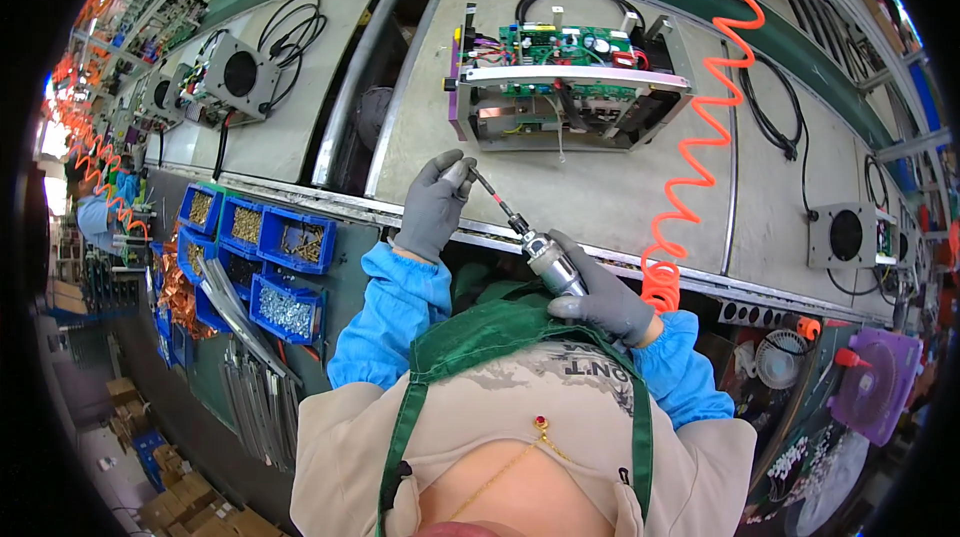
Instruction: Assembling electronic components and wiring into a metal chassis on a factory production line using a pneumatic screwdriver.
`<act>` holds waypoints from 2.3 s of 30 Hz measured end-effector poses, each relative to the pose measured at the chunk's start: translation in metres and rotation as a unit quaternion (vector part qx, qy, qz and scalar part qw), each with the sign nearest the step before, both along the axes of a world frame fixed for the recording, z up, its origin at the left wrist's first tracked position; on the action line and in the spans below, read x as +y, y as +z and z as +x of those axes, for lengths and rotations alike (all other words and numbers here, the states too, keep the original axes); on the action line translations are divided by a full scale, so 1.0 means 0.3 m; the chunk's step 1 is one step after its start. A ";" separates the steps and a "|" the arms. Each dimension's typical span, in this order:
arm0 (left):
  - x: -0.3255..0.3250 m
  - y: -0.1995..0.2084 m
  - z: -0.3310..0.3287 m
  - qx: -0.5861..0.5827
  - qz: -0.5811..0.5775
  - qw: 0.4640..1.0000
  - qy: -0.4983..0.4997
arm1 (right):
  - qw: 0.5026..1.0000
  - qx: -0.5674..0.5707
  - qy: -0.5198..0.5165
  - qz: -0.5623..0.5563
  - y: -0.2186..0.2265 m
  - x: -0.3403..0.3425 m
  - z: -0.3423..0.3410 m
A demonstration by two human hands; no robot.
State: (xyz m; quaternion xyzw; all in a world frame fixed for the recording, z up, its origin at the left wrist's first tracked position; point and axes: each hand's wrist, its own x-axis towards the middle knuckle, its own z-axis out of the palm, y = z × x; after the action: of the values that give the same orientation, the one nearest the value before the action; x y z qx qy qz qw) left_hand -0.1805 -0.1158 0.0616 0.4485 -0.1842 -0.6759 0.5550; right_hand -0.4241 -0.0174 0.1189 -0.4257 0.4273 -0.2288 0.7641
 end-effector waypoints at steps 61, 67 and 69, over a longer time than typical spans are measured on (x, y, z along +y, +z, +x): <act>0.562 0.001 0.894 -0.869 0.311 0.374 0.088 | 0.997 -0.021 0.038 0.060 0.070 -0.066 0.154; 0.582 -0.081 0.998 -0.843 0.392 0.366 -0.050 | 0.997 -0.010 0.041 0.061 0.076 -0.064 0.106; 0.597 -0.073 0.986 -0.856 0.376 0.353 -0.034 | 0.998 -0.039 0.028 0.044 0.064 -0.046 0.078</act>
State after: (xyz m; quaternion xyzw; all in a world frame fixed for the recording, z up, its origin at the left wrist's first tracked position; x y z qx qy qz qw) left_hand 0.1153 0.0632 0.0397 0.9392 -0.3017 0.0574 -0.1535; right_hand -0.4007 -0.0313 0.1379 -0.3940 0.3949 -0.2049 0.8042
